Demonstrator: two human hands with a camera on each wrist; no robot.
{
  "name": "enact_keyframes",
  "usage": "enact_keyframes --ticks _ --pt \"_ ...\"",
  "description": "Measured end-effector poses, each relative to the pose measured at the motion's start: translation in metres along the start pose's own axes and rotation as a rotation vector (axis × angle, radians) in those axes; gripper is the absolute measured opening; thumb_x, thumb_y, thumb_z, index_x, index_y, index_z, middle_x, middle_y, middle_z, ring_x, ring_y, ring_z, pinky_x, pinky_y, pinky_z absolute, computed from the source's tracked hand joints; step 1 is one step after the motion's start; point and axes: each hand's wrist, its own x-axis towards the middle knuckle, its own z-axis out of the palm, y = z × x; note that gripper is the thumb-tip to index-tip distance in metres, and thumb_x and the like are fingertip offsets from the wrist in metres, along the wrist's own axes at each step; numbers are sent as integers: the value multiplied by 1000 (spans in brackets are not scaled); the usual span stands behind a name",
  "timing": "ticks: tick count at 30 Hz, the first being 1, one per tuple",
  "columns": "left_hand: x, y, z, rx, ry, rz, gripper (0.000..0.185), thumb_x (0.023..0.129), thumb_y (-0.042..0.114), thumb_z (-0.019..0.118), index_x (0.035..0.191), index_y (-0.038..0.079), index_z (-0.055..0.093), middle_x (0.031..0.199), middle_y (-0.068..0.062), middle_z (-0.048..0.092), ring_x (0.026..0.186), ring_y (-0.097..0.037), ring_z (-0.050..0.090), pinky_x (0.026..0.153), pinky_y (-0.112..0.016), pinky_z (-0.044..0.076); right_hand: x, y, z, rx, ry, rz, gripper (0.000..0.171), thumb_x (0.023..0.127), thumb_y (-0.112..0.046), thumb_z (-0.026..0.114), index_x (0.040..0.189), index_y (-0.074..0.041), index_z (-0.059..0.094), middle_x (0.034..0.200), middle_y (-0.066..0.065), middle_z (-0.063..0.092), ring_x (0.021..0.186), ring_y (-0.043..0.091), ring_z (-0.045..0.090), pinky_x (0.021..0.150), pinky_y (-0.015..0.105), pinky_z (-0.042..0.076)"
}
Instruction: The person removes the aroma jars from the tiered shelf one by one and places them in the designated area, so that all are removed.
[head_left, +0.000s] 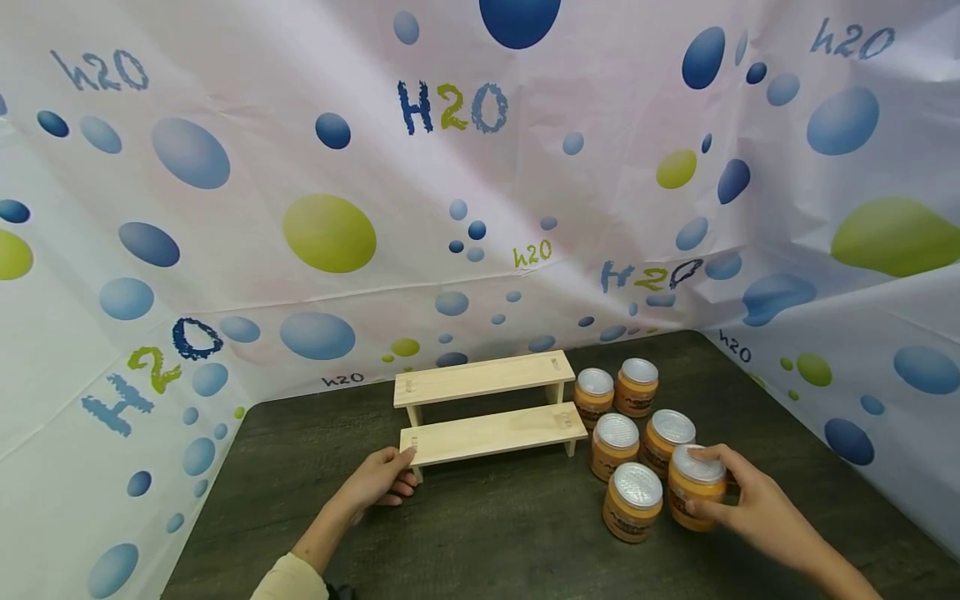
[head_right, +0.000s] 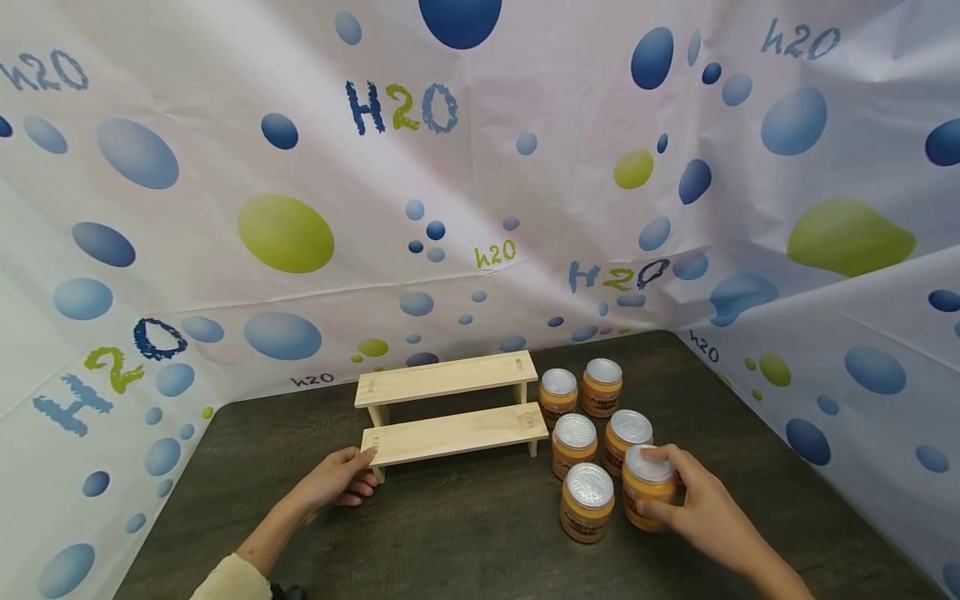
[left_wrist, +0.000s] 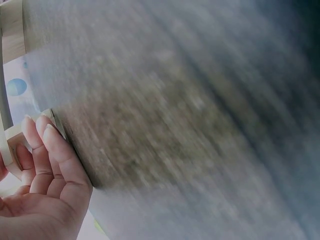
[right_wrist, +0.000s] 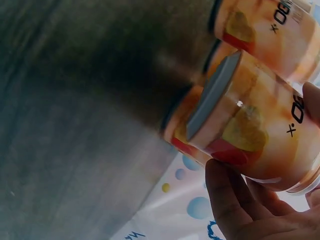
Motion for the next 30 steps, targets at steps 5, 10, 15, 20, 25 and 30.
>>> enact_keyframes --ticks 5,10,15,20,25,30 --pt "-1 2 2 2 8 4 50 93 53 40 98 4 49 89 -7 58 76 -18 58 66 -33 52 -1 6 6 3 -13 22 62 73 -43 73 121 -17 45 122 20 50 104 35 54 70 39 49" --pt "-2 2 2 5 7 0 50 93 53 40 98 4 49 89 -7 58 77 -19 58 66 -33 52 -2 10 11 -2 -21 28 63 71 -43 75 121 -16 46 122 21 50 104 35 54 70 40 49" --pt "-2 2 2 7 10 -2 50 93 53 39 98 4 50 89 -7 58 77 -19 58 66 -33 52 -2 11 13 -2 -11 23 62 71 -44 74 119 -17 46 121 18 50 102 32 55 69 37 48" --pt "-1 0 2 9 17 3 49 94 52 39 97 4 49 88 -8 57 76 -20 58 66 -34 52 -3 11 14 -18 -14 35 62 71 -46 74 118 -17 45 121 17 51 103 31 55 71 37 48" --pt "1 -2 2 1 18 -6 49 94 51 39 98 3 50 89 -8 58 77 -20 58 66 -35 52 -4 10 15 -4 -10 17 61 71 -42 75 117 -15 45 119 17 51 103 32 54 71 37 48" --pt "1 -1 2 1 18 1 49 94 51 39 98 3 50 89 -8 58 76 -19 58 66 -35 52 -6 11 19 -64 52 -26 62 69 -42 76 117 -17 46 116 12 52 100 29 55 72 38 48"
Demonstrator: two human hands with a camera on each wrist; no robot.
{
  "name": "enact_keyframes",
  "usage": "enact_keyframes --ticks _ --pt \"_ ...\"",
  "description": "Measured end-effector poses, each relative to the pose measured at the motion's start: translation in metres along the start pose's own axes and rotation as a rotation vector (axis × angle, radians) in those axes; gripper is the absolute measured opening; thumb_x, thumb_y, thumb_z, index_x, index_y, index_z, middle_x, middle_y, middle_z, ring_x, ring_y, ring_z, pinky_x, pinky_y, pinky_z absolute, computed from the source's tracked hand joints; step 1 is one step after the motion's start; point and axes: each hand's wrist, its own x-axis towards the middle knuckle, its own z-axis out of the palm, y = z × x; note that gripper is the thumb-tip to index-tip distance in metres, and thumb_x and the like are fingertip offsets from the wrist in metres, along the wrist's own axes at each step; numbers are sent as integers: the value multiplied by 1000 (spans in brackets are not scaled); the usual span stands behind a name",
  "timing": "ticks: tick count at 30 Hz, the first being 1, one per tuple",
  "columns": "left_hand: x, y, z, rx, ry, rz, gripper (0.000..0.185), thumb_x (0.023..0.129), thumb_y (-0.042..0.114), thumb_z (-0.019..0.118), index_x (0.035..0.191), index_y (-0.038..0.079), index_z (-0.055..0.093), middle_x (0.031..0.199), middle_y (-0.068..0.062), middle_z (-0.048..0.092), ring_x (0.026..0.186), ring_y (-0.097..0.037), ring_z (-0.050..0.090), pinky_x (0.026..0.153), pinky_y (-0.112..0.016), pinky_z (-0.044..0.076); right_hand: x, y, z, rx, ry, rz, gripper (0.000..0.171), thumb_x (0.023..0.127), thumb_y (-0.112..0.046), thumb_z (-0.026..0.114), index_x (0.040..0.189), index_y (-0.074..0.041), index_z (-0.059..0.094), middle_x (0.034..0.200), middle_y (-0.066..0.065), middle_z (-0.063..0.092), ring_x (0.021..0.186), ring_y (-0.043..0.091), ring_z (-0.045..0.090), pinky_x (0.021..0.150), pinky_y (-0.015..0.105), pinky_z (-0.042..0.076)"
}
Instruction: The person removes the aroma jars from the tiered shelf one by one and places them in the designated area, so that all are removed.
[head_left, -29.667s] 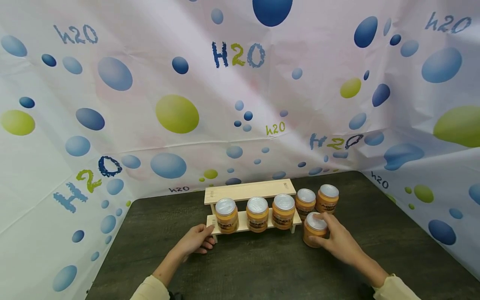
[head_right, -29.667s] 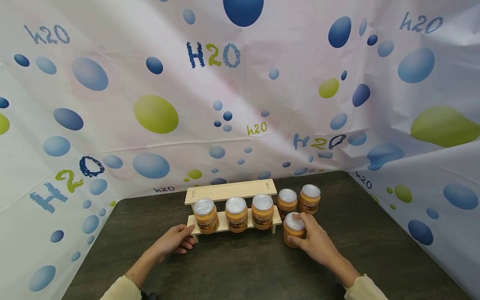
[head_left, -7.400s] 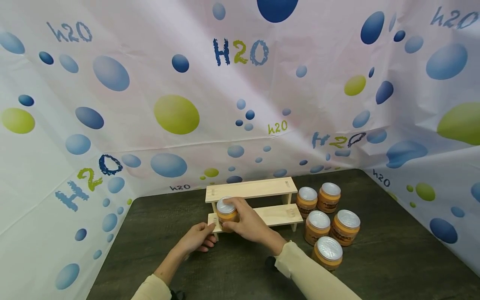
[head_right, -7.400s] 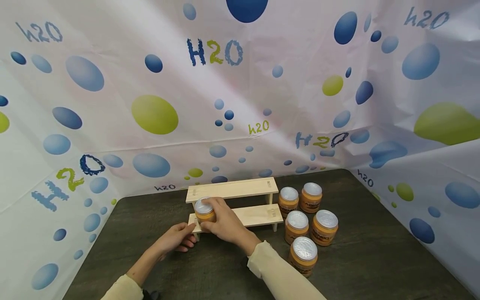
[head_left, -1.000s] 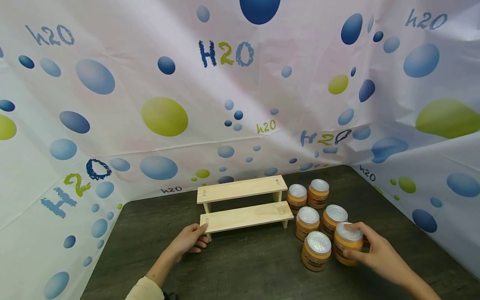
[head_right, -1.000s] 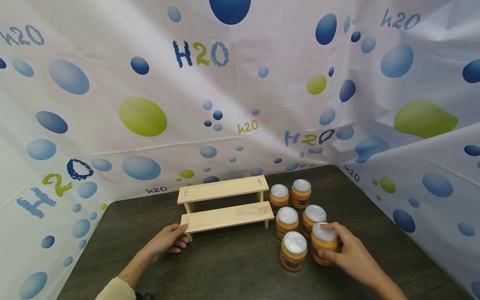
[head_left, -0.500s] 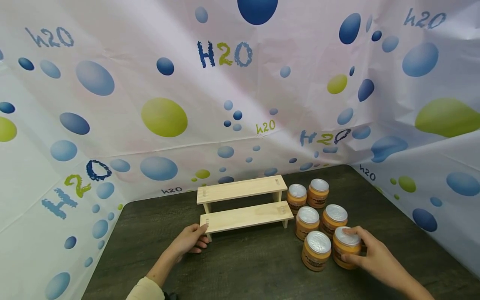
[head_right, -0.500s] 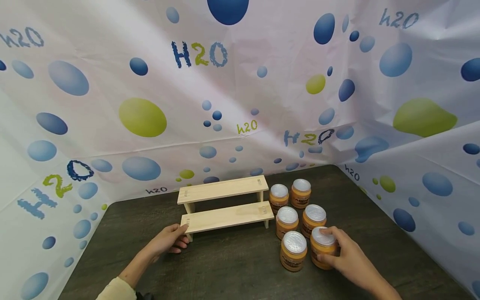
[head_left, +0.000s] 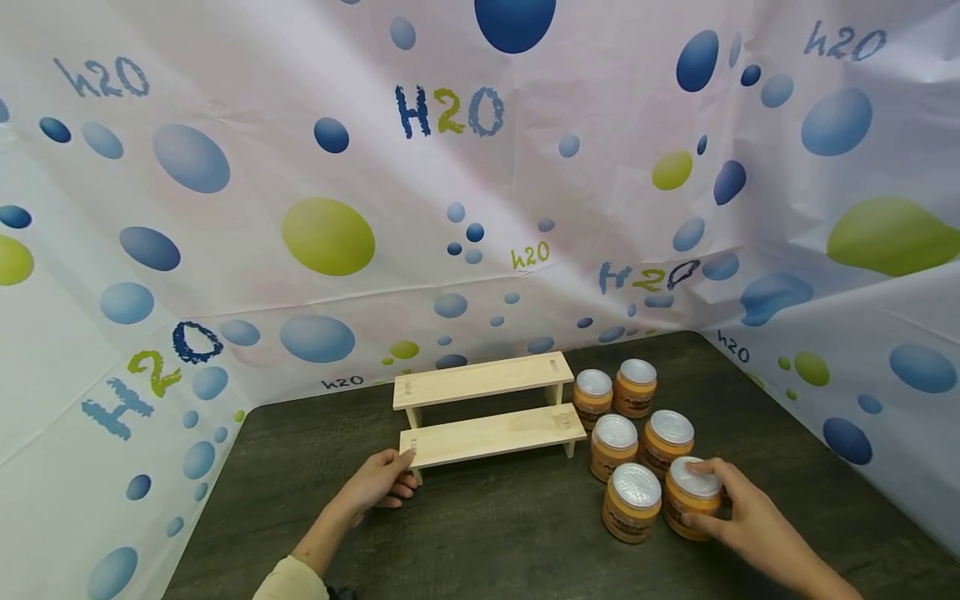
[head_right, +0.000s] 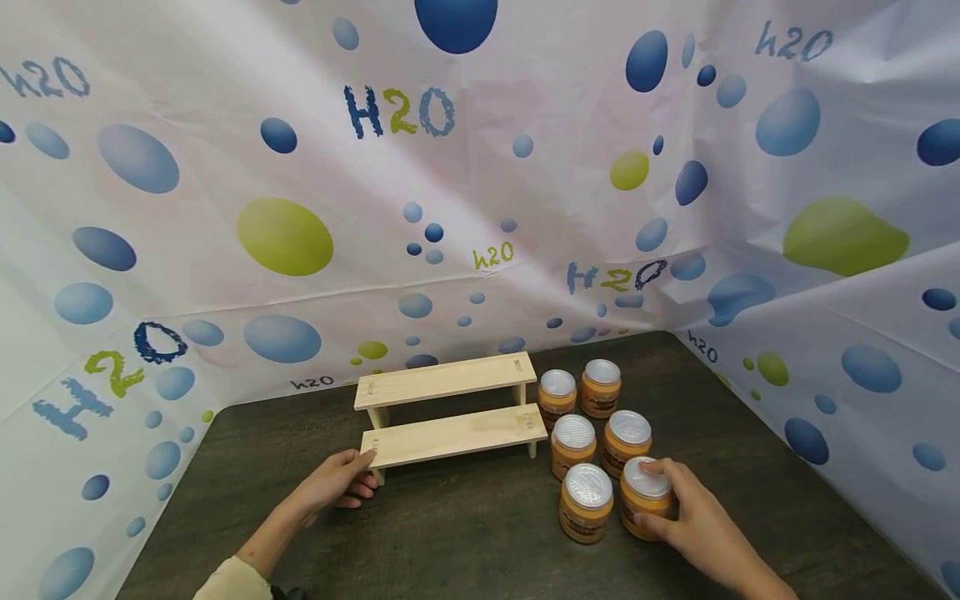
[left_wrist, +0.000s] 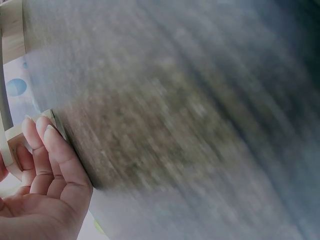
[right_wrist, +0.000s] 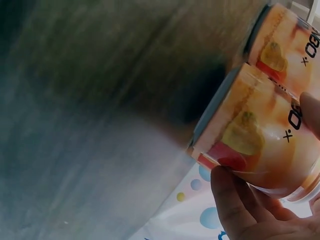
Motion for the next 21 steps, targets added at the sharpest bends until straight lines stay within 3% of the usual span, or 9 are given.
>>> enact_keyframes --ticks 11,21 --pt "-4 5 1 8 0 14 51 93 54 39 98 3 50 89 -8 58 77 -20 58 66 -34 52 -7 0 2 -84 36 0 66 69 -40 77 121 -16 44 120 15 50 100 30 55 73 40 48" --pt "-4 6 -1 121 48 -18 51 92 55 40 93 5 53 86 -9 59 73 -19 56 61 -34 48 -14 -3 -2 -201 -7 -11 72 75 -62 61 131 -20 42 134 18 37 113 44 46 76 55 45"
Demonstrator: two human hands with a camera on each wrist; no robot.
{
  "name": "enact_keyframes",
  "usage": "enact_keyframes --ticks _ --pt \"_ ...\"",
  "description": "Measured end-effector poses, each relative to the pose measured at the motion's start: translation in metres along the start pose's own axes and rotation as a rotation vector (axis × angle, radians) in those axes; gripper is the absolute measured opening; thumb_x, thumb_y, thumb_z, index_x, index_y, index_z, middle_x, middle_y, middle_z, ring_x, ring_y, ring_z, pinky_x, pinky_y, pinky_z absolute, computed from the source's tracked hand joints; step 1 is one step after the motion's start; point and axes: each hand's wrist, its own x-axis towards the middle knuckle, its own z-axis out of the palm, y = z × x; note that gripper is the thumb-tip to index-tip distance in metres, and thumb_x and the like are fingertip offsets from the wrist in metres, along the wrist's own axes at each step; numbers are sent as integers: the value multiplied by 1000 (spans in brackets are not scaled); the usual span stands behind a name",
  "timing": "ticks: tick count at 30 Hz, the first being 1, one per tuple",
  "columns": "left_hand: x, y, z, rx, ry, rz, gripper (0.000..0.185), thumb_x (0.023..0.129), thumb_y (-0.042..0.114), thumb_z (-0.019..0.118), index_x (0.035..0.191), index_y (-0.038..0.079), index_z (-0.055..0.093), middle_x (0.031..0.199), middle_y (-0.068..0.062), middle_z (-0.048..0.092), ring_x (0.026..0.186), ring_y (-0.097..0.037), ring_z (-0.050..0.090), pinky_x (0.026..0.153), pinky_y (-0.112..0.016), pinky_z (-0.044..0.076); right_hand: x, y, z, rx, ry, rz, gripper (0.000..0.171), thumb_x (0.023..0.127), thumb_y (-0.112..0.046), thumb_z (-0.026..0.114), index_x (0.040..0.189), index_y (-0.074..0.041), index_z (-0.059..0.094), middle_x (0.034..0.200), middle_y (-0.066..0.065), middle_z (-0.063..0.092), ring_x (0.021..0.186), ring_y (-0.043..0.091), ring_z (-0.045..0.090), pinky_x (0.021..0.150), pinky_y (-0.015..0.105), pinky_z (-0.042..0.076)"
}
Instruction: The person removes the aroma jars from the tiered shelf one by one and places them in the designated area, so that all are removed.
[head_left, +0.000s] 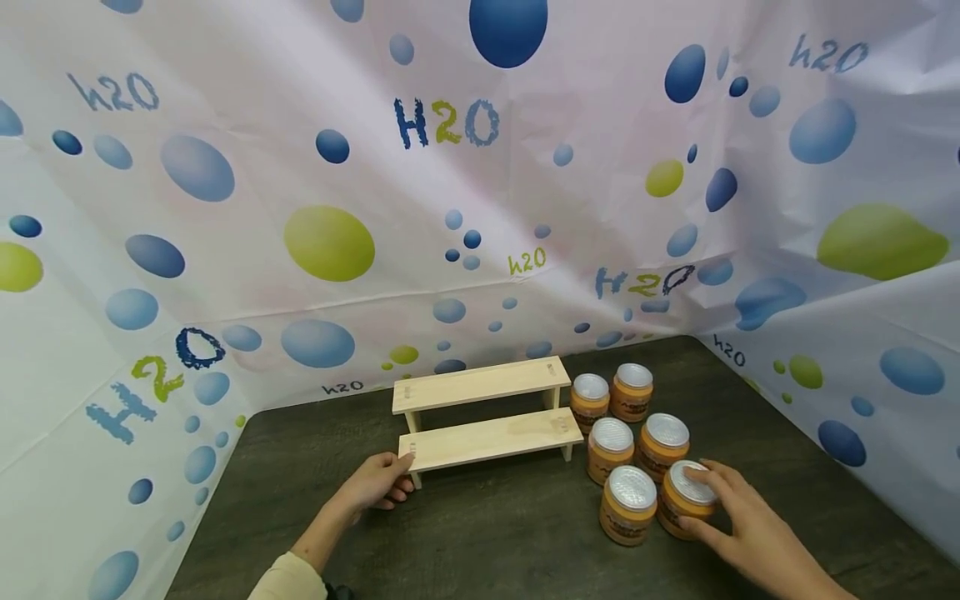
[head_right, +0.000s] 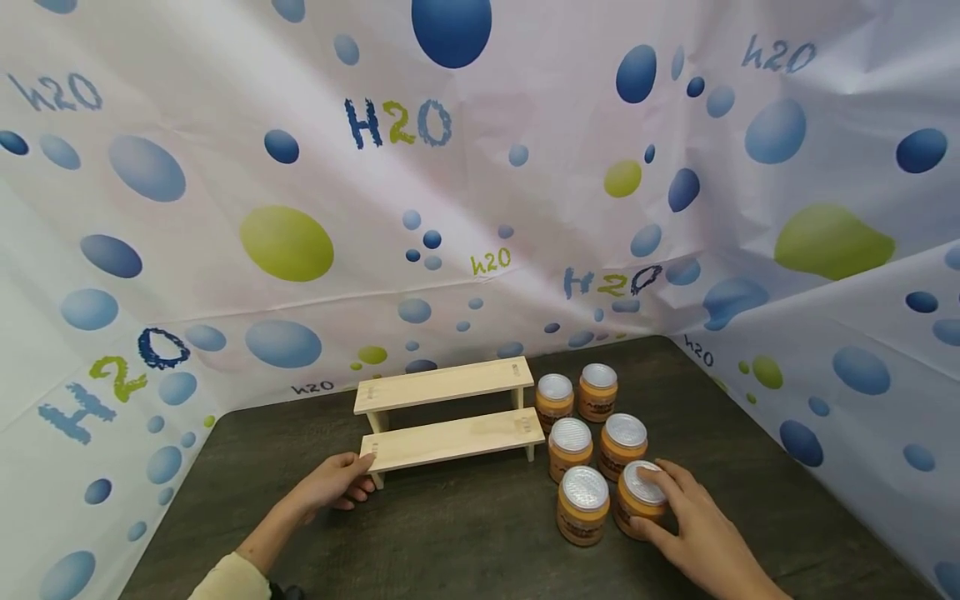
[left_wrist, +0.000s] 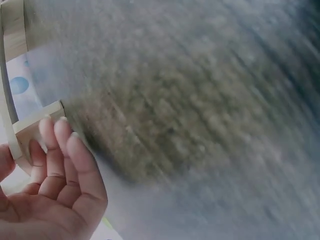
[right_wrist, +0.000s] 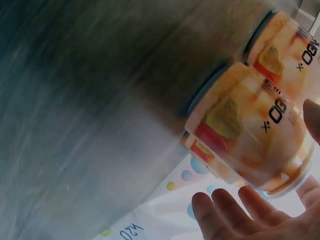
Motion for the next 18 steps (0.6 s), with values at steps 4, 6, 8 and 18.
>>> enact_keyframes --ticks 4,6,8,18 --pt "-4 2 -7 93 -14 12 50 93 51 41 92 3 56 86 -9 61 71 -18 55 58 -33 47 2 -3 -6 -45 -26 -8 72 77 -65 56 132 -21 43 139 20 33 117 47 40 76 59 42" --pt "-9 7 -14 162 -35 44 48 95 47 42 92 1 58 86 -11 62 68 -19 55 57 -33 46 4 -5 -12 -58 -21 -19 70 78 -65 54 131 -21 45 140 20 33 118 47 38 77 61 40" --pt "-15 14 -21 234 -53 95 46 95 43 44 96 0 60 88 -11 62 70 -19 56 57 -34 46 6 -7 -20 -66 -5 -37 68 80 -63 53 132 -20 45 141 20 32 119 47 36 78 63 39" --pt "-81 74 -54 356 85 236 51 89 59 42 125 24 51 125 -2 56 114 -24 54 85 -44 48 19 -29 -71 -72 51 -151 60 88 -50 54 139 -23 36 145 14 30 129 43 27 90 61 29"
